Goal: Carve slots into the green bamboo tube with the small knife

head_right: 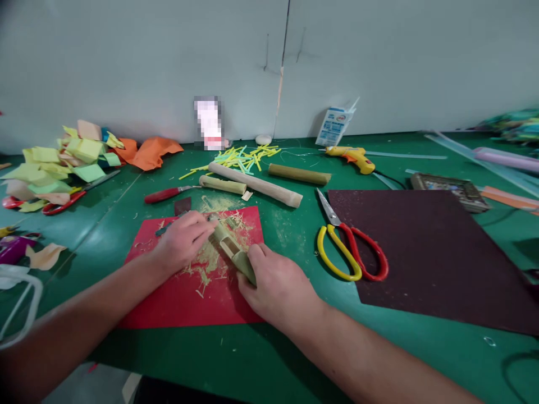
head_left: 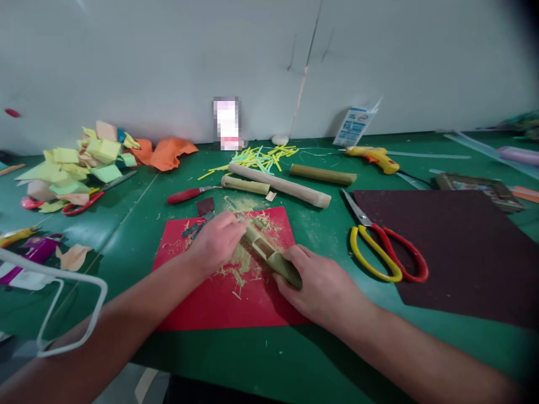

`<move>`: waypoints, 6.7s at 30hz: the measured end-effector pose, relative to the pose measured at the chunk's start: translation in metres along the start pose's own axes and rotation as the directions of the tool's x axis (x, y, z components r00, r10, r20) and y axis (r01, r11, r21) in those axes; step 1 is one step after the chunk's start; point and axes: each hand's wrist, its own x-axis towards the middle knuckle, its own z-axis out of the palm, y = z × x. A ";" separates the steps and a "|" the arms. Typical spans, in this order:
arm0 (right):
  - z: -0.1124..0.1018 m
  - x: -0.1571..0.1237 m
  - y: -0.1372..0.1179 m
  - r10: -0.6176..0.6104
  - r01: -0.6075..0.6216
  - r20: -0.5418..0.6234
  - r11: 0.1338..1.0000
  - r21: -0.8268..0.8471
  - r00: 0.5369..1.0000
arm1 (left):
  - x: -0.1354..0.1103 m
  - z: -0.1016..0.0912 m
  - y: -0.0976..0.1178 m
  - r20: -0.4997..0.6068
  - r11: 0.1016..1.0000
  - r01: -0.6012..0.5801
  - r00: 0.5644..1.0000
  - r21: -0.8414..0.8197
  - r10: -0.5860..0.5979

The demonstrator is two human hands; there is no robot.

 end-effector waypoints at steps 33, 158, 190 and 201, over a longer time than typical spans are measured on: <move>-0.003 0.001 -0.001 -0.004 0.004 0.033 1.000 -0.016 0.999 | -0.002 -0.001 0.000 0.033 0.999 -0.016 0.999 0.047 0.015; -0.006 0.003 0.000 -0.055 0.055 -0.003 0.998 -0.032 0.998 | 0.002 0.003 0.005 -0.060 0.999 0.024 0.998 -0.028 -0.026; -0.010 0.003 -0.001 -0.019 0.022 0.055 0.999 -0.046 0.998 | 0.000 0.003 0.014 -0.052 0.999 0.029 0.998 -0.013 -0.030; -0.013 0.002 -0.002 -0.023 0.025 0.067 0.999 -0.033 0.998 | 0.001 0.001 0.014 -0.013 1.000 -0.005 1.000 -0.022 0.005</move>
